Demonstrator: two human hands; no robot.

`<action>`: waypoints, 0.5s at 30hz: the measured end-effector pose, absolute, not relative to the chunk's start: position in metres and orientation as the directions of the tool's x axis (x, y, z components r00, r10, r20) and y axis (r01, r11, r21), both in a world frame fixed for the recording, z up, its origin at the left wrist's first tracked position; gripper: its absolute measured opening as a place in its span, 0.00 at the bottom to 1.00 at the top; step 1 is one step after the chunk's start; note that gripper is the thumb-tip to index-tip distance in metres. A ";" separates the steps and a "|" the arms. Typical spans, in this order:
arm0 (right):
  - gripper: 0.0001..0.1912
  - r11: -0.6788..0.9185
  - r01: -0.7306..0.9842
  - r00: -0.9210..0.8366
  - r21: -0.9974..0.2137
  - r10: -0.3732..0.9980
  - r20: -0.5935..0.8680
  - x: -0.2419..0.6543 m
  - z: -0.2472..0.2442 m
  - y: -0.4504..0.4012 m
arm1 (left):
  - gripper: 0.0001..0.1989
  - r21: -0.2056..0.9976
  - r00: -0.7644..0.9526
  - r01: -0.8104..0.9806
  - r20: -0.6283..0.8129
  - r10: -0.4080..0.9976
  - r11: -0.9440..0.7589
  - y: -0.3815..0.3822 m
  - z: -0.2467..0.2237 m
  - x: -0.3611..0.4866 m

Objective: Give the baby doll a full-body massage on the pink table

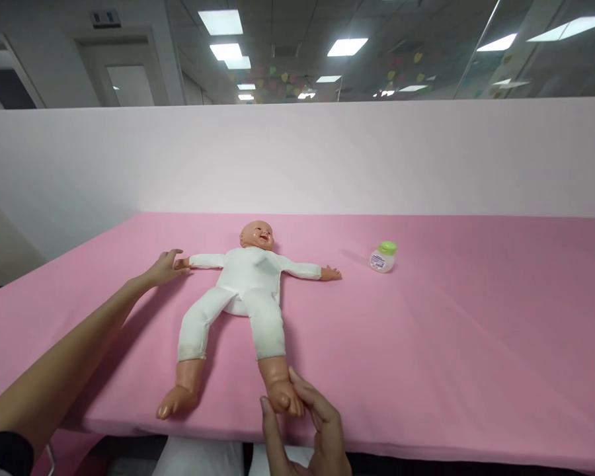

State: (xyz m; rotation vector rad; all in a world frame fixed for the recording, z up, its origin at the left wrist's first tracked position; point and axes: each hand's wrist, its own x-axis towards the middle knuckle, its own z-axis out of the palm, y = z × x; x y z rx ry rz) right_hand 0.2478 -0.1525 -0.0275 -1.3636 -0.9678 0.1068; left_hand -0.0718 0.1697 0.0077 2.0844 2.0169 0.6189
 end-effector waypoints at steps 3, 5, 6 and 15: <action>0.24 0.305 0.395 0.632 -0.867 0.595 0.497 0.257 -0.023 -0.143 | 0.23 0.446 0.030 0.891 0.130 0.991 -0.085 0.176 0.012 -0.076; 0.24 0.317 0.374 0.617 -0.872 0.617 0.489 0.267 -0.023 -0.138 | 0.17 0.481 0.018 0.873 0.129 0.991 -0.079 0.178 0.017 -0.077; 0.24 0.322 0.371 0.605 -0.871 0.628 0.489 0.273 -0.023 -0.136 | 0.17 0.518 -0.005 0.853 0.144 0.990 -0.070 0.177 0.020 -0.077; 0.24 0.445 0.431 0.523 -0.785 0.586 0.619 0.276 0.003 -0.105 | 0.21 0.839 0.003 0.212 0.512 0.859 -0.501 0.164 0.055 0.003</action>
